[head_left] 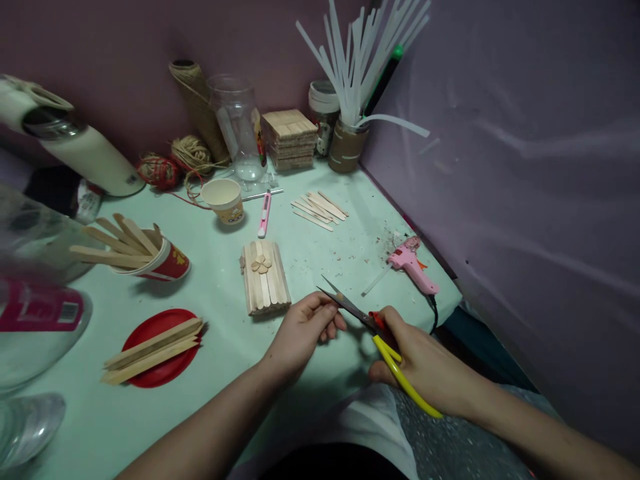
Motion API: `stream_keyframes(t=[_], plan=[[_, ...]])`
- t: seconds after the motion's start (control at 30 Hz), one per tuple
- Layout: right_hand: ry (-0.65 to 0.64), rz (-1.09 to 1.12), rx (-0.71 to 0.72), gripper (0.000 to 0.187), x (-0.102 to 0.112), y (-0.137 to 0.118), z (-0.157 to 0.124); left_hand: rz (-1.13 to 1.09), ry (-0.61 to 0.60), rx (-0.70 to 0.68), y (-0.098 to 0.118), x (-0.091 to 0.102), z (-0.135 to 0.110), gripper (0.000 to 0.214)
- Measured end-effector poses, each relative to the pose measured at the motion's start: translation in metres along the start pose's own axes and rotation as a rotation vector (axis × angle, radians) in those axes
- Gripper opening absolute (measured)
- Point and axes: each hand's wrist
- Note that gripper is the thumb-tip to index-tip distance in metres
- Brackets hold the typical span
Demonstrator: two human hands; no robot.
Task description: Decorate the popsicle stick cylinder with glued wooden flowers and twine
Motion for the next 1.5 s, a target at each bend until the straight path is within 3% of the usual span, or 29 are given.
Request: stream_keyframes(t=[0.43, 0.9, 1.1, 1.5], plan=[[-0.048, -0.058, 0.001, 0.043, 0.003, -0.001, -0.002, 0.121, -0.031, 0.029, 0.003, 0.001, 0.000, 0.023], [-0.032, 0.022, 0.067, 0.030, -0.016, 0.018, 0.007, 0.173, -0.049, 0.123, 0.006, -0.001, 0.001, 0.026], [-0.094, -0.007, -0.037, 0.034, -0.008, 0.006, -0.003, 0.301, -0.129, 0.105, 0.013, -0.004, -0.001, 0.028], [-0.080, -0.041, -0.027, 0.032, -0.010, 0.005, 0.003, 0.178, -0.082, 0.166, 0.007, -0.003, -0.001, 0.030]])
Point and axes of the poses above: each hand's wrist, its own z-axis towards the middle knuckle, its own x-axis out of the back of the hand, y = z × x, and after that the axes turned 3 degrees about -y, right-handed
